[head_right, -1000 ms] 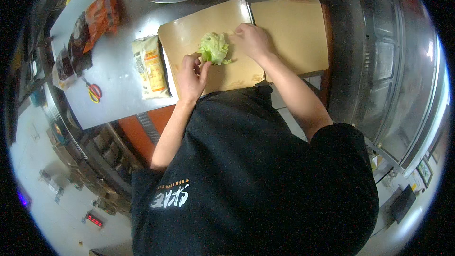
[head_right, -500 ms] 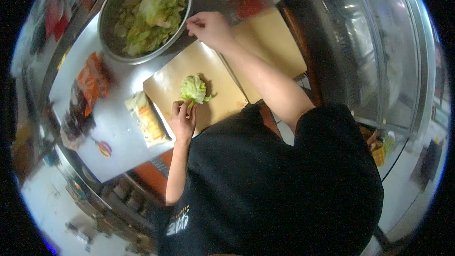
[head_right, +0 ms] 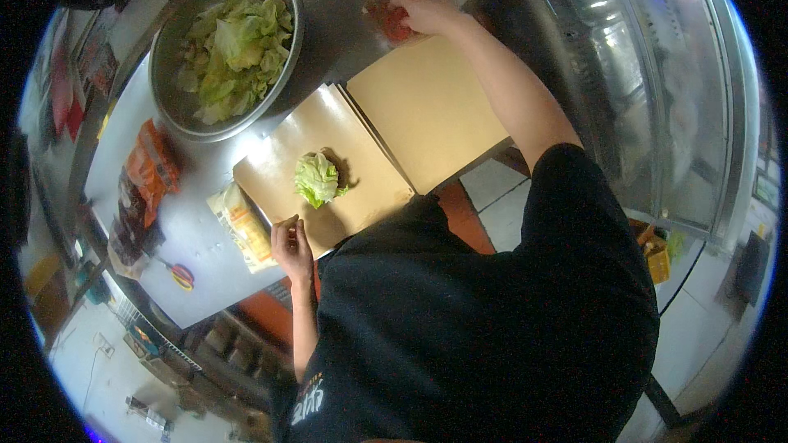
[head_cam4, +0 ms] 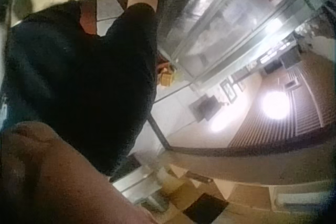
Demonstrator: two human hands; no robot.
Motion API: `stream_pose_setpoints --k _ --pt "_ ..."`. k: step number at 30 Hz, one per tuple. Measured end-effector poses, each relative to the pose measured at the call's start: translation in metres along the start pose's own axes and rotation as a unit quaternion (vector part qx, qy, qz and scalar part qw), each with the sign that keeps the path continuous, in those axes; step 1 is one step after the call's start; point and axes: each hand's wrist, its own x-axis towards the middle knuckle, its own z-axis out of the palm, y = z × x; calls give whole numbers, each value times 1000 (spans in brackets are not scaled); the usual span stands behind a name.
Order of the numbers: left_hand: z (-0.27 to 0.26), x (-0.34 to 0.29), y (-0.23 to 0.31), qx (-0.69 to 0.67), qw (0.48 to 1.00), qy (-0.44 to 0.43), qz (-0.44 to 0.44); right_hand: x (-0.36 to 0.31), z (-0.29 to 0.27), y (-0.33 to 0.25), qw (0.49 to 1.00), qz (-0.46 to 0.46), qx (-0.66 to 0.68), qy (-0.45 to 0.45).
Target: The person opens a package of round yellow items and places them into a fryer basket. They then tear lettuce leaves and place them into a paper bag, add a cooked patty and a fried egg, and fold the bag to complete the assembly.
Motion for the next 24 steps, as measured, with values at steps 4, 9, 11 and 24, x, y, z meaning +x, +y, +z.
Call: stream_pose_setpoints --k 4,9,11,24 --pt "-3 -8 -3 12 999 17 -35 26 4 -7 997 -39 -46 -41" --pt "1 -17 -2 42 997 31 -60 43 -9 1 998 -32 -51 -10" --pt "3 -20 -2 35 997 39 -62 40 -23 11 999 -7 -44 11" --pt "19 -22 2 12 990 41 -134 39 -15 8 980 -102 -105 -135"
